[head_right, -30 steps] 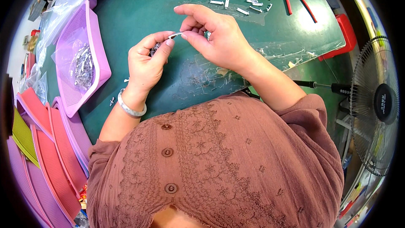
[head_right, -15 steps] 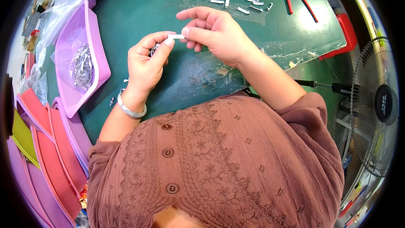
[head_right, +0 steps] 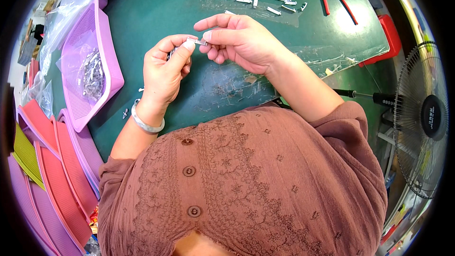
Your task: The person assembles small metal hardware pieces by hand at a green workbench, repeatedly picking up parts and joining them. They then walk to a storage shelf, retrieve a bag of similar parts, and return to the workbench.
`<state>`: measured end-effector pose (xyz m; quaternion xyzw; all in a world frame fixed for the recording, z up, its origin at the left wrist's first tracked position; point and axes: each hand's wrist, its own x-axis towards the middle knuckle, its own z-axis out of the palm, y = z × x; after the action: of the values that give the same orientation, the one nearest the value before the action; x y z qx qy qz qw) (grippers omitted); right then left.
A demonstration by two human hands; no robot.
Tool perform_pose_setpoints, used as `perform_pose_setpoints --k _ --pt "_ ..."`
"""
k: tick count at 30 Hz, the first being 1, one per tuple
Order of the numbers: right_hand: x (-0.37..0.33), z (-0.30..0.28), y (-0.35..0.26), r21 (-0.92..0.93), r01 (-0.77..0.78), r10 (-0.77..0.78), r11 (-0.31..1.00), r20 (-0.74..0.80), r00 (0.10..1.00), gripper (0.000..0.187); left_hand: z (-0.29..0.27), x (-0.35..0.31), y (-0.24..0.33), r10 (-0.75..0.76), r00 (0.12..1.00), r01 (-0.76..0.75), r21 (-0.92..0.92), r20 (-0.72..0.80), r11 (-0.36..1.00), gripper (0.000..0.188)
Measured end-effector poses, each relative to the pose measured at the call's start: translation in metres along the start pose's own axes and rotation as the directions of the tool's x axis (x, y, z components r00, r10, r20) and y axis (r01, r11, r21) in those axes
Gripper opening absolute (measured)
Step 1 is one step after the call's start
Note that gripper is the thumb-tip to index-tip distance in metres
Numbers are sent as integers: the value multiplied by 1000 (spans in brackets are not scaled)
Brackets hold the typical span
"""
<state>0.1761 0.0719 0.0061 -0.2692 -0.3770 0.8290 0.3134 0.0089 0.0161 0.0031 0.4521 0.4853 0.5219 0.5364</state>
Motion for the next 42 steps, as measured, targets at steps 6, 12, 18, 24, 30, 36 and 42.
perform_pose_setpoints --k 6,12,18,24,30,36,42 --pt "0 -1 0 -37 -14 14 999 12 1000 25 -1 0 2 -118 992 122 -151 35 981 13" --pt "-1 1 0 -159 -4 0 987 -24 1000 27 0 0 3 -165 986 165 -163 14 973 8" --pt "-4 -9 -16 -582 184 -299 792 -107 948 29 -6 3 3 -221 968 247 -311 119 918 7" --pt "-7 -24 -18 -944 216 -481 248 74 874 30 -20 11 -7 -197 907 404 -632 373 662 16" --pt "1 -25 -10 -960 248 -484 -128 279 829 33 -23 15 -11 -226 884 458 -659 410 597 17" --pt "7 -28 -11 -956 250 -429 -154 293 855 34 -19 13 -8 -336 894 446 -539 295 714 15" --pt "4 -21 -15 -874 305 -377 377 156 913 36 -14 12 -3 -368 888 455 -418 275 786 20"
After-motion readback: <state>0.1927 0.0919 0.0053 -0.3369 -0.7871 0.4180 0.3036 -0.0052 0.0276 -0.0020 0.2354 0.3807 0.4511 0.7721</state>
